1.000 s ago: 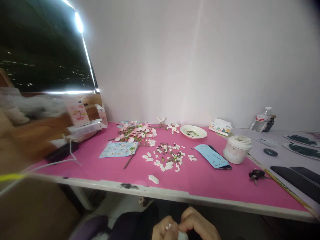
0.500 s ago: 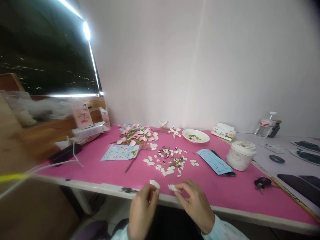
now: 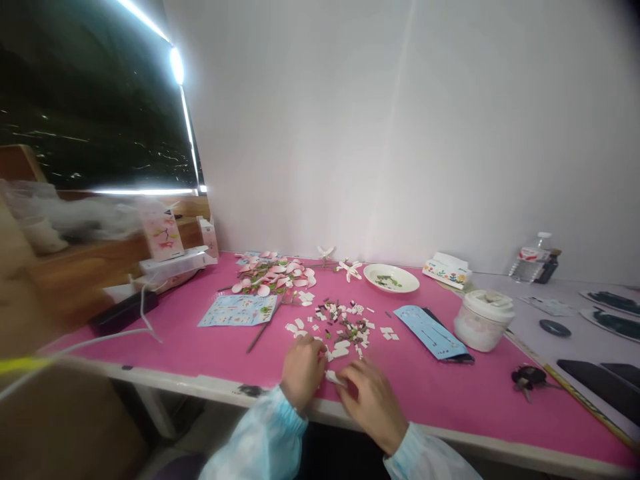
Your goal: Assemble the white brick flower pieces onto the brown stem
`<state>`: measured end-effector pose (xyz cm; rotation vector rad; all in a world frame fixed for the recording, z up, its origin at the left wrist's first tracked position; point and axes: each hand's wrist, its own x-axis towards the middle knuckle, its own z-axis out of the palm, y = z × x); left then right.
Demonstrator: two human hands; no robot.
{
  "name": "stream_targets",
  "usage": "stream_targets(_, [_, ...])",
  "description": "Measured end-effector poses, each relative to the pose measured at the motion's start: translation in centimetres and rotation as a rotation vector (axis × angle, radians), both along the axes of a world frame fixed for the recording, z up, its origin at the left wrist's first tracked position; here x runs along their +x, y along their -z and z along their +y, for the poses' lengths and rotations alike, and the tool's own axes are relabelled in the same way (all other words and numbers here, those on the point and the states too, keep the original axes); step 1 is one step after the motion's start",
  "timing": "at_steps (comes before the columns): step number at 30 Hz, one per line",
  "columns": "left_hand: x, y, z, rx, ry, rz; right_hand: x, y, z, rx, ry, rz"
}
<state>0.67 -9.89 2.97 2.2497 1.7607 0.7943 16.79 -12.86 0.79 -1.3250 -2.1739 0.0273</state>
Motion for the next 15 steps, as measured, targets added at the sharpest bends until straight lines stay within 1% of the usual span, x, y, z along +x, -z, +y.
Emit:
stream_targets(4, [0.3,0.0,0.3,-0.005,0.024,0.064,0.3,-0.5,0.5,0.01,0.011,-0.018])
stream_targets(10, [0.9,0.1,0.4,-0.047,0.024,0.106,0.6,-1.4,2.6,0.038,0.06,-0.087])
stream_targets(15, [1.0,0.0,0.8,-0.082,0.015,0.096,0.4,-1.4,3.8,0.03,0.061,-0.184])
